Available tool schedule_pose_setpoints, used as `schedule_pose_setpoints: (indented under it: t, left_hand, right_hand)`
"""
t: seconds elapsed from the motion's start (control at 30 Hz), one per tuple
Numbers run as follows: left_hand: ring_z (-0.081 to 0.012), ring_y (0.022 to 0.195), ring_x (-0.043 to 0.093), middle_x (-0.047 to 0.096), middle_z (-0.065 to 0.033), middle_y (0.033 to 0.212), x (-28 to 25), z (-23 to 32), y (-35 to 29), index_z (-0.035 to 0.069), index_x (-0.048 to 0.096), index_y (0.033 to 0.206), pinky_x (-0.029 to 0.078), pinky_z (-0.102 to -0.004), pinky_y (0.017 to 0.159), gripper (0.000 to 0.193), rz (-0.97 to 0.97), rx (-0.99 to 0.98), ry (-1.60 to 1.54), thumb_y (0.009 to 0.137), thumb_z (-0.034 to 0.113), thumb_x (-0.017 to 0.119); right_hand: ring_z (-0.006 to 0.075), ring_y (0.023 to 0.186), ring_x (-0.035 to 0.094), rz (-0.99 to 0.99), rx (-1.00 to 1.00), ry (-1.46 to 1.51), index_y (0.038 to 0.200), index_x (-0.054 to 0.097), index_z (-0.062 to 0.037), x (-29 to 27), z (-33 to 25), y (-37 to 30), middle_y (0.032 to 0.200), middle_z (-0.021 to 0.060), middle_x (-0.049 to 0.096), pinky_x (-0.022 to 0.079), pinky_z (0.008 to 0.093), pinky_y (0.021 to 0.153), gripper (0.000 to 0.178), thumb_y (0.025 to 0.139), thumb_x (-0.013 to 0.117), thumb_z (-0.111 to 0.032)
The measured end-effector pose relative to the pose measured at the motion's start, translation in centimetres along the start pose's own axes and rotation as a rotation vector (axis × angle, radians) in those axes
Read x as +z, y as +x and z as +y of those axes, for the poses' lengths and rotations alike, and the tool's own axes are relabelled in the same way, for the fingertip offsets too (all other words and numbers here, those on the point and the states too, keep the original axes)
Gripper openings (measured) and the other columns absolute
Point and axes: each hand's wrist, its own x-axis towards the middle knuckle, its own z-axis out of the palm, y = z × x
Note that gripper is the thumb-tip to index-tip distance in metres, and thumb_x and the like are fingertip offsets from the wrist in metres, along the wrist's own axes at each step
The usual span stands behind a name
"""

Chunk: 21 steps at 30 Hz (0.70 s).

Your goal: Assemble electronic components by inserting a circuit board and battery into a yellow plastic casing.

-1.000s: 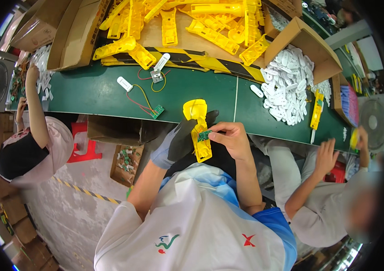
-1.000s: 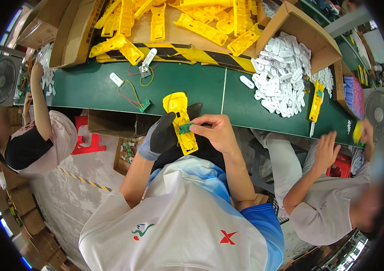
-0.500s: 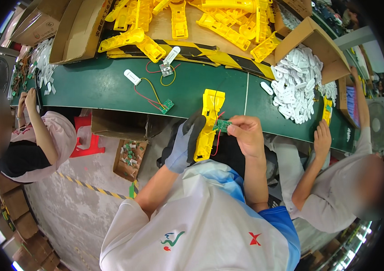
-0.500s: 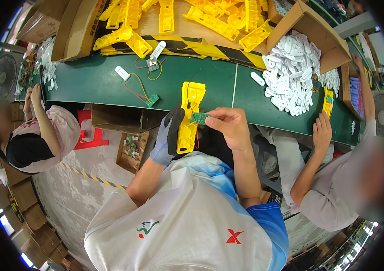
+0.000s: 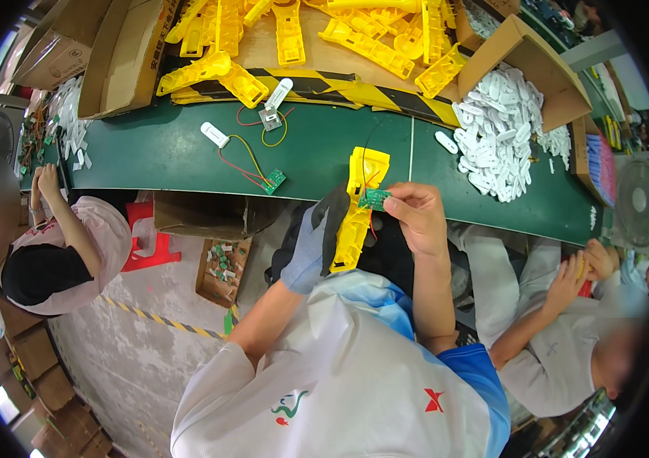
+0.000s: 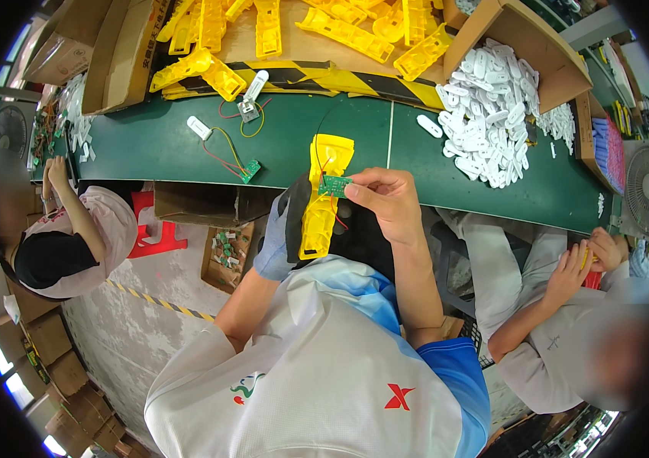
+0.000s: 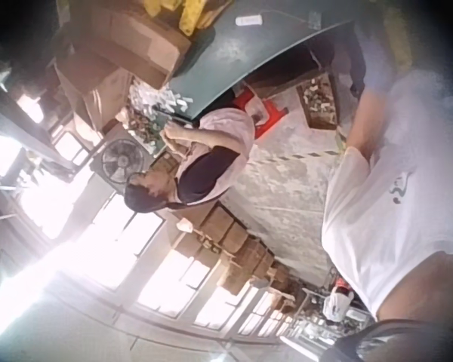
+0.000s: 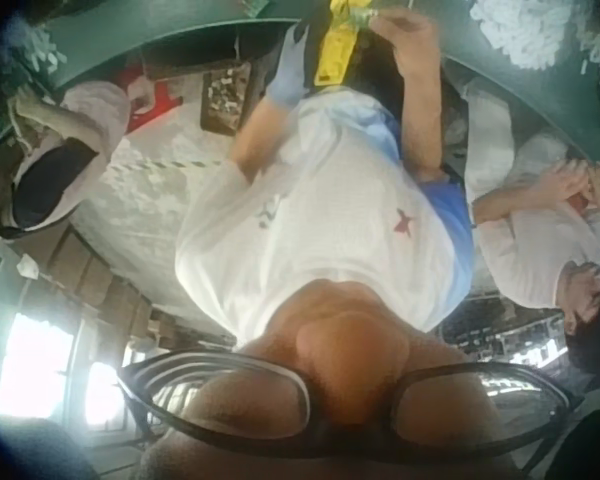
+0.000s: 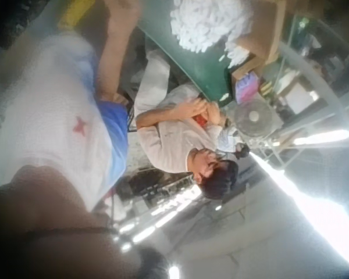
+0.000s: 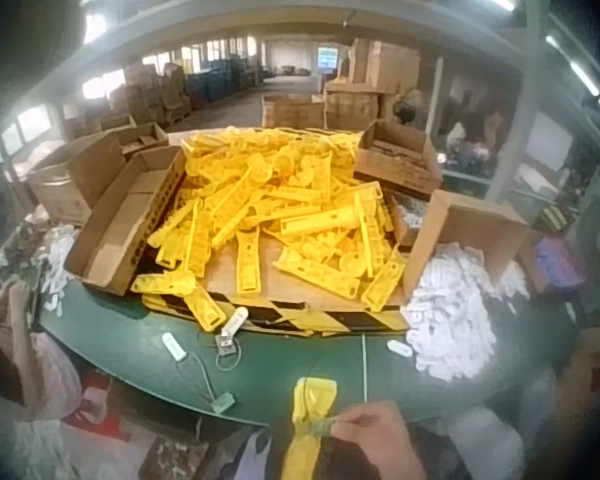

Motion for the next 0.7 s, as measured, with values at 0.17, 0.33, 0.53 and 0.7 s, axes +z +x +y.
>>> schedule_pose_setpoints:
  t: [0.17, 0.33, 0.53, 0.7]
  left_hand:
    - [-0.0217, 0.085, 0.069, 0.065, -0.0117, 0.104, -0.5, -0.2, 0.6, 0.003, 0.05, 0.134, 0.06, -0.0348, 0.069, 0.044, -0.086, 0.039, 0.046, 0.101, 0.031, 0.053]
    - [-0.0229, 0.083, 0.07, 0.067, -0.0135, 0.103, -0.5, -0.6, 0.8, 0.002, 0.049, 0.135, 0.06, -0.0335, 0.07, 0.045, -0.1, 0.024, 0.076, 0.101, 0.031, 0.052]
    - [-0.0168, 0.075, 0.068, 0.068, -0.0121, 0.094, 1.6, 0.5, 0.0, 0.002, 0.054, 0.127, 0.055, -0.027, 0.064, 0.041, -0.036, 0.012, 0.138, 0.102, 0.034, 0.051]
    - [-0.017, 0.072, 0.068, 0.068, -0.0123, 0.089, 2.0, 0.4, -0.6, 0.0, 0.054, 0.124, 0.055, -0.0266, 0.06, 0.035, 0.019, 0.058, 0.25, 0.101, 0.026, 0.051]
  right_hand:
    - [0.0081, 0.074, 0.063, 0.055, 0.024, -0.039, 0.093, 0.073, 0.0019, 0.5, -0.4, -0.1, 0.085, 0.0061, 0.071, 0.049, 0.0206, 0.069, 0.01, 0.083, 0.074, 0.003]
    - [0.0084, 0.075, 0.064, 0.076, 0.026, -0.037, 0.093, 0.073, 0.0021, -0.2, -0.2, -0.3, 0.084, 0.0059, 0.071, 0.049, 0.0212, 0.07, 0.009, 0.084, 0.074, 0.002]
    - [0.0074, 0.074, 0.062, 0.061, -0.017, -0.119, 0.094, 0.073, 0.0025, 0.3, -0.7, -0.8, 0.083, 0.0065, 0.071, 0.048, 0.0207, 0.068, 0.01, 0.083, 0.075, 0.002]
    - [0.0039, 0.065, 0.055, 0.207, -0.028, -0.16, 0.081, 0.067, 0.0005, 1.4, 0.4, -1.2, 0.074, 0.0023, 0.066, 0.042, 0.0185, 0.061, 0.011, 0.082, 0.078, -0.002]
